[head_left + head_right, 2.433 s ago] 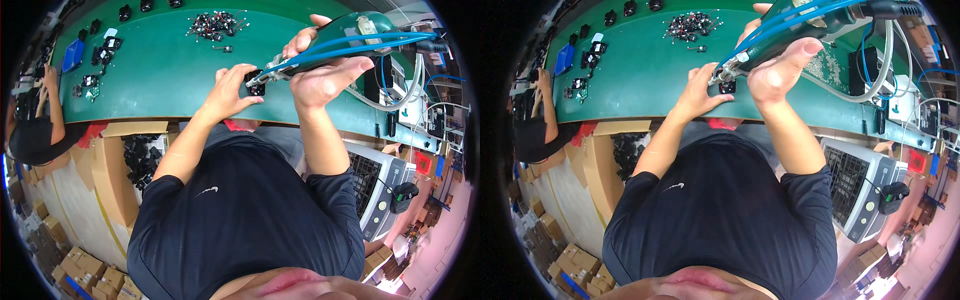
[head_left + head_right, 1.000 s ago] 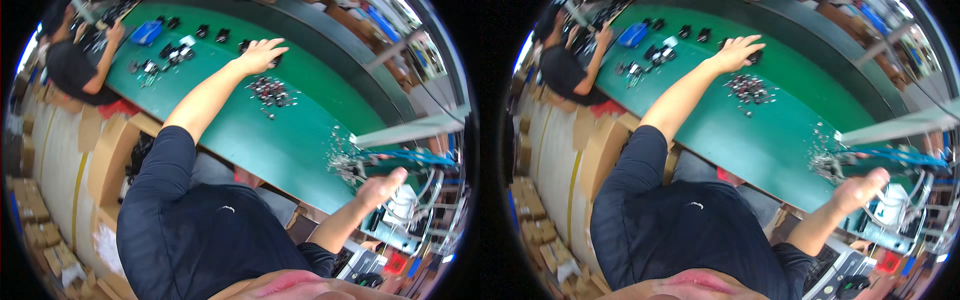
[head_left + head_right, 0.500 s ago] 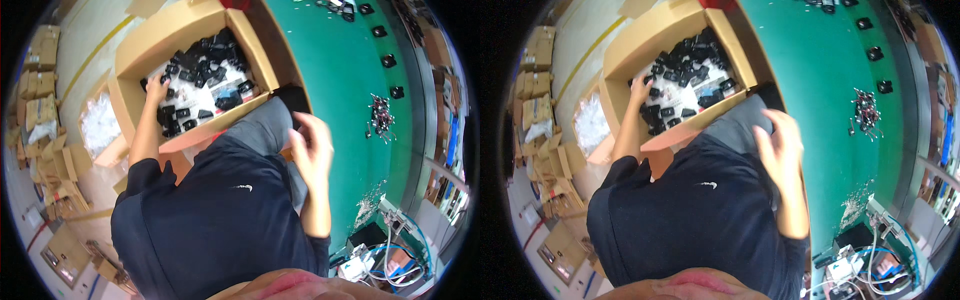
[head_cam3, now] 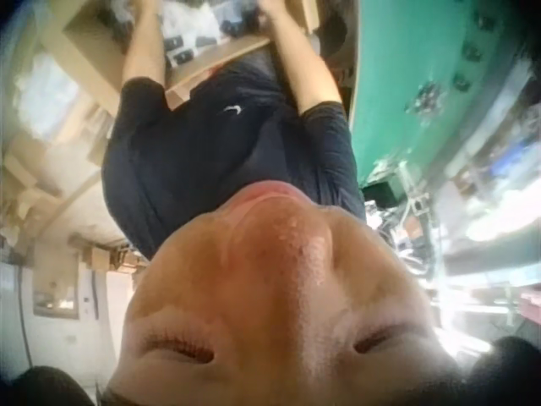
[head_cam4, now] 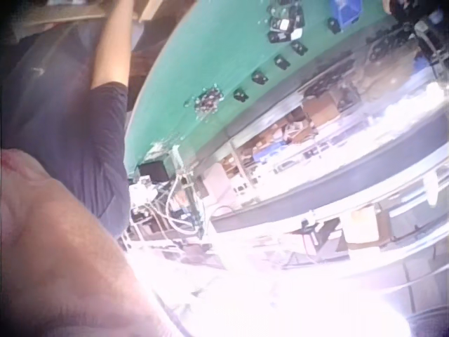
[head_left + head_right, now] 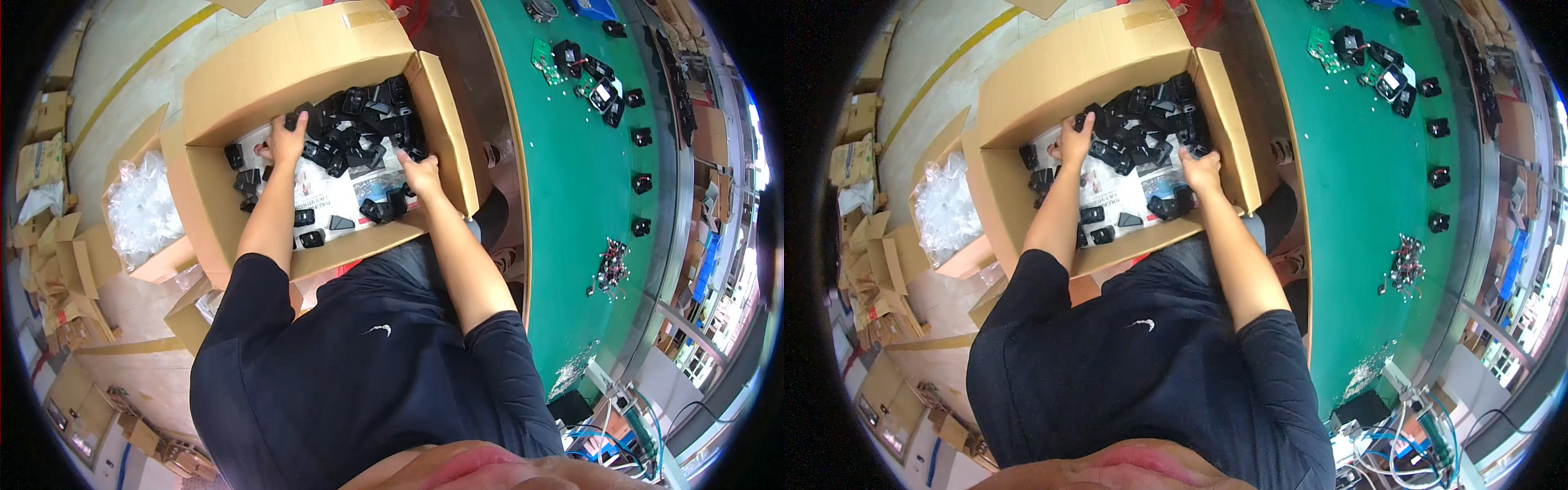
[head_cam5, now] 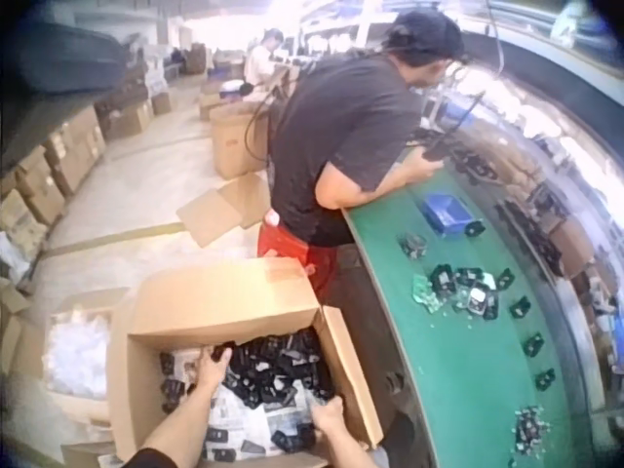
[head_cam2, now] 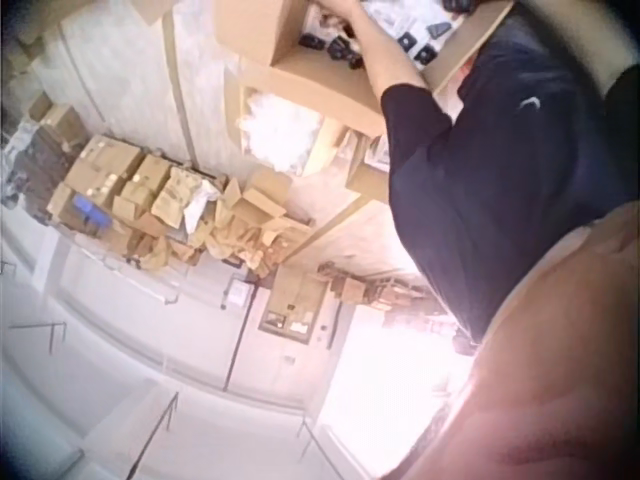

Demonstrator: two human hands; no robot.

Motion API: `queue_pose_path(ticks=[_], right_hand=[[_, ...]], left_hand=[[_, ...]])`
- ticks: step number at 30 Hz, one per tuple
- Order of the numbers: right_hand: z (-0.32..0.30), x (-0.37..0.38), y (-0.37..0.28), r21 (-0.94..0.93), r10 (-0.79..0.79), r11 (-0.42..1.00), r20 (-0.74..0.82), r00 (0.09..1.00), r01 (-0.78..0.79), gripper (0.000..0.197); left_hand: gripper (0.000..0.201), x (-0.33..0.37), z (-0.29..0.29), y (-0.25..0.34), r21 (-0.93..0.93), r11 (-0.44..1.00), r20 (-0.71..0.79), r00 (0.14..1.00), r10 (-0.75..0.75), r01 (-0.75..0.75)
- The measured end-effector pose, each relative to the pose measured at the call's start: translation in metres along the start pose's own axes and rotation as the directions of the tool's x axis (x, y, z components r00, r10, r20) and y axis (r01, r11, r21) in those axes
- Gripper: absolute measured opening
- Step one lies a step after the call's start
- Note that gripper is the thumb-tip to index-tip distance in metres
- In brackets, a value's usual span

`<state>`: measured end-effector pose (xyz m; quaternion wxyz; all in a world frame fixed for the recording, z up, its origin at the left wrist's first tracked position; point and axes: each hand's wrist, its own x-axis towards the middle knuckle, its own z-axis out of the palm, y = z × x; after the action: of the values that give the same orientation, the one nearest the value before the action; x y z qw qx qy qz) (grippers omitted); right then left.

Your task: The person assembles electronic housings, plastic components, and circuit boards by hand, securing them with screws using a pneumatic screwdriver on an assembly line.

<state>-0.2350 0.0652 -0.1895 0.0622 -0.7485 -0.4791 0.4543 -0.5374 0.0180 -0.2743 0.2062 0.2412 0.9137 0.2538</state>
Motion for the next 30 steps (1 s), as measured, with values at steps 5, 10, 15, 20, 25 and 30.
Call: queue_pose_path(ticks=[5, 10, 15, 20, 25, 30], right_hand=[[0.014, 0.025, -0.017, 0.187, 0.053, 0.981, 0.034, 0.998, -0.058, 0.108], [0.018, 0.039, -0.025, 0.158, 0.041, 0.985, 0.142, 0.989, -0.064, 0.104], [0.015, 0.057, -0.031, 0.205, 0.033, 0.973, 0.314, 0.949, -0.102, 0.111], [0.022, 0.049, -0.034, -0.229, 0.014, 0.971, 0.325, 0.946, 0.065, 0.109], [0.031, 0.027, -0.029, -0.287, -0.177, 0.904, 0.421, 0.89, 0.316, 0.086], [0.038, 0.033, -0.004, -0.242, -0.222, 0.875, 0.57, 0.791, 0.42, 0.076]], left_hand=[[0.07, -0.026, 0.012, 0.026, -0.058, 0.986, 0.221, 0.961, 0.168, -0.159], [0.075, -0.034, 0.014, 0.02, 0.004, 0.977, 0.484, 0.855, 0.186, -0.215], [0.091, -0.037, -0.002, 0.018, 0.133, 0.968, 0.674, 0.735, 0.071, -0.215], [0.09, -0.056, -0.022, 0.006, 0.398, 0.883, 0.618, 0.784, -0.058, -0.248], [0.089, -0.088, -0.025, 0.027, -0.107, 0.933, 0.745, 0.649, -0.154, 0.344], [0.083, -0.122, -0.042, 0.017, -0.164, 0.761, 0.911, 0.393, -0.128, 0.628]])
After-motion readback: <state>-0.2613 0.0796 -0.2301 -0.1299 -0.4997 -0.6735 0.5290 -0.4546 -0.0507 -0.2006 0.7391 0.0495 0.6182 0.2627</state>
